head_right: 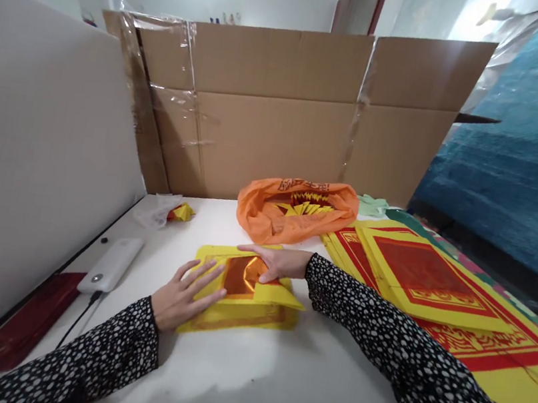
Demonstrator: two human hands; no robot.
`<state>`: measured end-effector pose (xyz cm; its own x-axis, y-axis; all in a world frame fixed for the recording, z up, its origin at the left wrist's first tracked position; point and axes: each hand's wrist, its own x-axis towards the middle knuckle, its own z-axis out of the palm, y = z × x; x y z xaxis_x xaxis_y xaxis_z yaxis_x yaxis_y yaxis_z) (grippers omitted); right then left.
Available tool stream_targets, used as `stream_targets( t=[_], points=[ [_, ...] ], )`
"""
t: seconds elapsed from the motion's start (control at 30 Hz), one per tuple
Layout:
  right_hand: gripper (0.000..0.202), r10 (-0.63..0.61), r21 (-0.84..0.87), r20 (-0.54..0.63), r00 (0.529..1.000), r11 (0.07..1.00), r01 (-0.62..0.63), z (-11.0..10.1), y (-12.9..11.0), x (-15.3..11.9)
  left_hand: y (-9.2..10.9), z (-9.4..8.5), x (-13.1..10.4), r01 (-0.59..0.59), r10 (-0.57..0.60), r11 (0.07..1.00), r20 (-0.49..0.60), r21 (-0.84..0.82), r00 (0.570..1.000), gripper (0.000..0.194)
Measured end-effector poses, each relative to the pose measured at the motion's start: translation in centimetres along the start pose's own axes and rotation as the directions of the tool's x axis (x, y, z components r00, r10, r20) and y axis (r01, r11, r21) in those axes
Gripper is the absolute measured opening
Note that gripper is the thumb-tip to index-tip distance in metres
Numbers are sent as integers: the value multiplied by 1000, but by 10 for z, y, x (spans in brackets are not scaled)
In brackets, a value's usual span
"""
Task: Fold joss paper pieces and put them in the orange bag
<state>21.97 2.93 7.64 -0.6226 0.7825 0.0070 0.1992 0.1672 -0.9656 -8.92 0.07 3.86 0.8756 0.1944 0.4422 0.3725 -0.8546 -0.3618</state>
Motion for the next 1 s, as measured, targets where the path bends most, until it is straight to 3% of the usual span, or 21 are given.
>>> stream_targets(
  t=[0.1, 0.13, 0.23, 0.3, 0.4, 0.43, 0.5, 0.6, 0.7, 0.77, 0.8, 0.83, 0.87, 1.0],
  points=[
    [83, 28, -151, 228, 973, 988, 7, -19, 9, 16, -13, 17, -5, 2, 0, 998, 27, -60, 1000, 33],
    [84, 41, -228, 229, 973, 974, 12, -23, 11, 21, -14, 21, -6, -18, 21, 994, 22, -105, 1000, 26],
    [78, 13, -498, 73, 997, 867, 25, -20, 15, 26, -11, 28, -3, -71, 73, 968, -4, -242, 997, 21],
    [68, -69, -641, -63, 996, 767, 12, -5, 17, 22, -3, 28, 0, -44, 52, 956, 21, -291, 998, 22],
    [45, -212, -763, -156, 965, 646, 19, 36, 20, 10, 9, 25, 5, 107, -70, 930, 118, -350, 991, 22],
    [40, -255, -760, -166, 953, 648, 41, 52, 22, 7, 11, 25, 7, 188, -137, 904, 154, -385, 978, 21],
    [36, -283, -679, -210, 936, 731, 69, 84, 27, 4, 10, 25, 9, 364, -289, 793, 224, -488, 931, 18],
    [11, -243, -528, -393, 887, 849, -1, 115, 36, 11, 1, 31, 10, 585, -516, 487, 327, -648, 792, 20],
    [23, -146, -398, -563, 814, 911, -112, 119, 46, 23, -10, 40, 9, 656, -659, 195, 398, -729, 639, 31],
    [13, -88, -320, -615, 784, 936, -146, 115, 51, 28, -14, 45, 7, 668, -716, 141, 391, -731, 579, 33],
    [5, -74, -298, -631, 772, 942, -154, 112, 52, 29, -14, 46, 6, 677, -737, 165, 366, -717, 568, 31],
    [10, -70, -293, -643, 763, 943, -161, 111, 53, 30, -13, 46, 6, 687, -748, 225, 329, -691, 576, 27],
    [17, -78, -306, -649, 757, 937, -166, 110, 54, 29, -12, 46, 5, 689, -743, 315, 282, -653, 607, 22],
    [16, -180, -474, -564, 806, 869, -138, 110, 52, 28, 1, 42, 4, 552, -549, 714, 144, -431, 823, 21]
  ],
)
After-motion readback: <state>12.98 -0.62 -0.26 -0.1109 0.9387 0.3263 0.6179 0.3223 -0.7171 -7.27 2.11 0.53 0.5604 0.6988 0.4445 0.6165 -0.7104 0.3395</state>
